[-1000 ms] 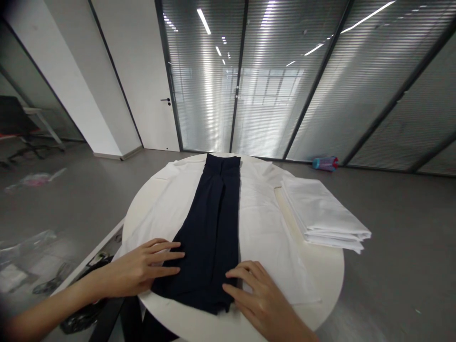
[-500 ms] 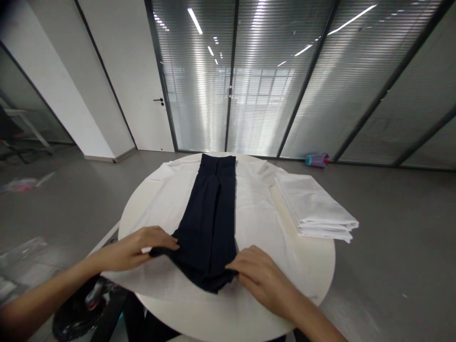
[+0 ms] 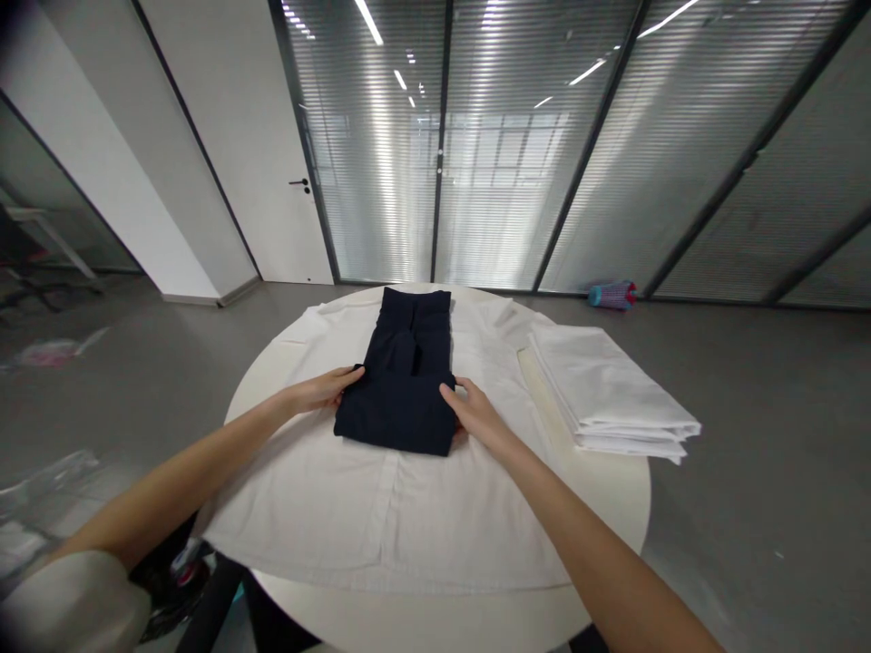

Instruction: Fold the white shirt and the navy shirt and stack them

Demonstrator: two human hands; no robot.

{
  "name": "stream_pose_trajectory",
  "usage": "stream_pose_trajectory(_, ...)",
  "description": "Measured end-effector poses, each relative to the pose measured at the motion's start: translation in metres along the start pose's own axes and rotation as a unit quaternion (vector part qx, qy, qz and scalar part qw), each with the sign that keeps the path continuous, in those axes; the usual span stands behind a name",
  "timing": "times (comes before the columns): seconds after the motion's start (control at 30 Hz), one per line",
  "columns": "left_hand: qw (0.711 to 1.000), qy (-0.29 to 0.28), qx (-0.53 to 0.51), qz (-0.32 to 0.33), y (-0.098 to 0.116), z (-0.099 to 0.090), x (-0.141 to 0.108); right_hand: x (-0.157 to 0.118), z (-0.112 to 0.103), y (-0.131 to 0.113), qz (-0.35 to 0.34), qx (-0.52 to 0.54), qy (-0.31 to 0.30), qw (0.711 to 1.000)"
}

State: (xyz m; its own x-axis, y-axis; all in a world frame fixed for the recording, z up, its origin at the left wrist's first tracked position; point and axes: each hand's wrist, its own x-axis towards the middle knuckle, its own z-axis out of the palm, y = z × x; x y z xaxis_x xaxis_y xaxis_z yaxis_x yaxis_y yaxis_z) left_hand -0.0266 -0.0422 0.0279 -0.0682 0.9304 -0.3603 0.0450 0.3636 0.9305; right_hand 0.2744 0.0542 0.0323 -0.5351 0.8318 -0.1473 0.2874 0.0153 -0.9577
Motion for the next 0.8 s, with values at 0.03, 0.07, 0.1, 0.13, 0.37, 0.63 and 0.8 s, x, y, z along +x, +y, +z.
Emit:
stream_pose_trajectory(0.03, 1.000, -0.005, -0.020, 0.020, -0.001, 0.000, -0.003, -0.004, -0.001, 0.000, -0.008, 0.029, -0.033, 0.999)
stream_pose_trajectory(0.07, 0.998, -0.007, -0.045, 0.043, -0.001, 0.001, -0.006, -0.007, -0.002, 0.000, -0.023, 0.058, -0.058, 0.996)
stream_pose_trajectory(0.1, 0.995, -0.002, -0.072, 0.065, -0.002, 0.002, -0.008, -0.008, -0.002, 0.000, -0.044, 0.079, -0.067, 0.994)
stream_pose_trajectory(0.13, 0.992, 0.011, -0.095, 0.084, -0.003, 0.004, -0.008, -0.007, -0.001, 0.001, -0.064, 0.088, -0.060, 0.992)
stream_pose_trajectory(0.37, 0.989, 0.103, -0.078, 0.071, 0.001, 0.014, -0.003, 0.013, 0.008, 0.009, -0.065, -0.050, 0.052, 0.995)
stream_pose_trajectory(0.63, 0.988, 0.047, 0.116, 0.089, -0.009, -0.004, -0.048, -0.014, 0.000, 0.003, -0.089, -0.149, -0.017, 0.985)
stream_pose_trajectory(0.8, 0.985, -0.032, 0.131, 0.112, -0.022, 0.005, -0.063, -0.015, 0.008, 0.005, -0.113, -0.234, -0.009, 0.966)
